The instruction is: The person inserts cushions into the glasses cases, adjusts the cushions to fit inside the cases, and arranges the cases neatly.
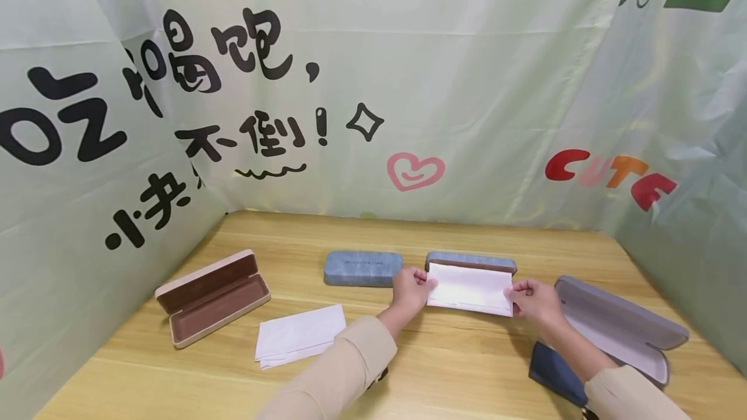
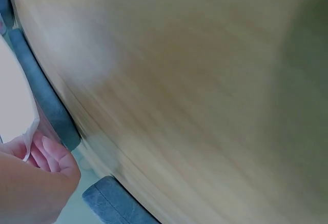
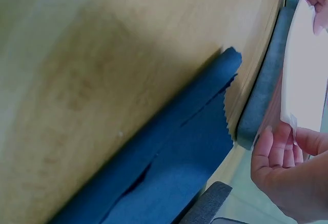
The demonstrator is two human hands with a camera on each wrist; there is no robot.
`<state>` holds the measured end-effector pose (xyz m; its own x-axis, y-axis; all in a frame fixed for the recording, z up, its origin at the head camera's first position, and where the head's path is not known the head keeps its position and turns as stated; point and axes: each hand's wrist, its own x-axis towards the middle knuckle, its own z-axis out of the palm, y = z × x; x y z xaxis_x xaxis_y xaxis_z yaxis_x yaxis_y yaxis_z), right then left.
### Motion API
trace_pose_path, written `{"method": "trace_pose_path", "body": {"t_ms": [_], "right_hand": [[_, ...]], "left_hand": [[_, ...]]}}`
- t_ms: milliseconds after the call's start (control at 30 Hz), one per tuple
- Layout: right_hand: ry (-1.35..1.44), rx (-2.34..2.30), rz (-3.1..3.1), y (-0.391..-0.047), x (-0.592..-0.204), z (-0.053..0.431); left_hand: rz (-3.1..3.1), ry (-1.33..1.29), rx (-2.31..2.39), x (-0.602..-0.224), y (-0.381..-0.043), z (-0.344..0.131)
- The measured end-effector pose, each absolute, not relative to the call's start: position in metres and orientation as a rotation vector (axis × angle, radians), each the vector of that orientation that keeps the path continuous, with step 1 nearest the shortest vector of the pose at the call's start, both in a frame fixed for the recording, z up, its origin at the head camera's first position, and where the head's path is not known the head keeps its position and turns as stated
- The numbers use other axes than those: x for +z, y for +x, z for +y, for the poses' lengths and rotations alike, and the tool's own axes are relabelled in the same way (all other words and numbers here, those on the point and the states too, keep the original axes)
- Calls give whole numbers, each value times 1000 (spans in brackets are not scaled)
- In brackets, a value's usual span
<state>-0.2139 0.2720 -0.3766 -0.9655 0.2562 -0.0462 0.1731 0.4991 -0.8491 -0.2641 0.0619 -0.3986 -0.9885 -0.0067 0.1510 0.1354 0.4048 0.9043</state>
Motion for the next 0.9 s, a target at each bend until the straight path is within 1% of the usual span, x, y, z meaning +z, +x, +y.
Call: {"method": "trace_pose_path", "body": {"t_ms": [133, 367, 667, 800, 900], "right_hand": [[-410, 1471, -2638, -218, -377, 273], [-413, 1338, -2673, -226, -379, 275], [-473, 1286, -2686, -235, -380, 275], [-475, 1274, -2689, -236, -380, 275], [-468, 1253, -2689, -236, -381, 274]], "left_hand": [[-2515, -16, -1629, -397, -267, 65], [-2508, 51, -1618, -397, -269, 72], [-2525, 223, -1572, -396, -270, 78], [-2553, 228, -1536, -395, -270, 79], [-2593, 180, -1477, -396, -270, 80]]}}
